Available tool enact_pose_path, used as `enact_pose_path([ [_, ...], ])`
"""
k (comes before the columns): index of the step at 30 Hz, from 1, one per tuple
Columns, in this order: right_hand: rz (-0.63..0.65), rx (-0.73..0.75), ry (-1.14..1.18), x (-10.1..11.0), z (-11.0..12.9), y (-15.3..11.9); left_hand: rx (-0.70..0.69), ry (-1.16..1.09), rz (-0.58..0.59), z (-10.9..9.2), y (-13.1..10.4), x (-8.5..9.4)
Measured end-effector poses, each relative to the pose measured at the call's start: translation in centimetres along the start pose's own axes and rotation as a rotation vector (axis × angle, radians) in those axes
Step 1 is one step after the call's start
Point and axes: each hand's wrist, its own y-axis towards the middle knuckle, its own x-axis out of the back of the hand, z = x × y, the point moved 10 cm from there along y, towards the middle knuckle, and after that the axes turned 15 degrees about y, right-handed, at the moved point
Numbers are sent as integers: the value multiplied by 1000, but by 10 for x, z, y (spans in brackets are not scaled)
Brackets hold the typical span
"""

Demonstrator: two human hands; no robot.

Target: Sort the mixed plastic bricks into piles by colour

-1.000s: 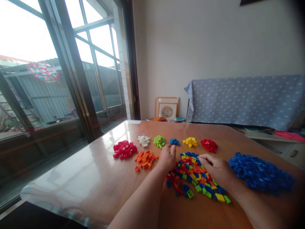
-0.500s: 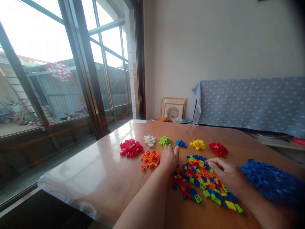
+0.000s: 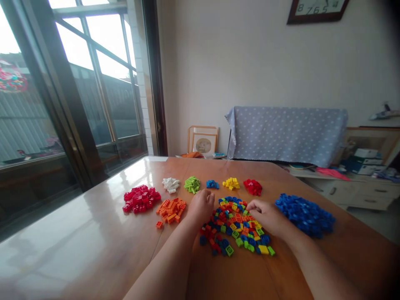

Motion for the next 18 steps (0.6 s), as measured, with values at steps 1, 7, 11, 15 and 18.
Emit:
enact_pose_path([
  [1,28,-1,-5,-3,1,-2,-30,-5,13,-6,-3,-1],
  [7,102,13,-29,-14,20,-15,-274,42,89,-49,-22,-7],
  [11,115,26,-96,-16,29,-18,-358,112,138,-67,-31,-10],
  [15,105,-4,-176,-17,26,-17,-388,105,146,-73,-34,-11],
  [18,114,-14,-198,-18,26,-17,-385,88,147,-73,-34,-13],
])
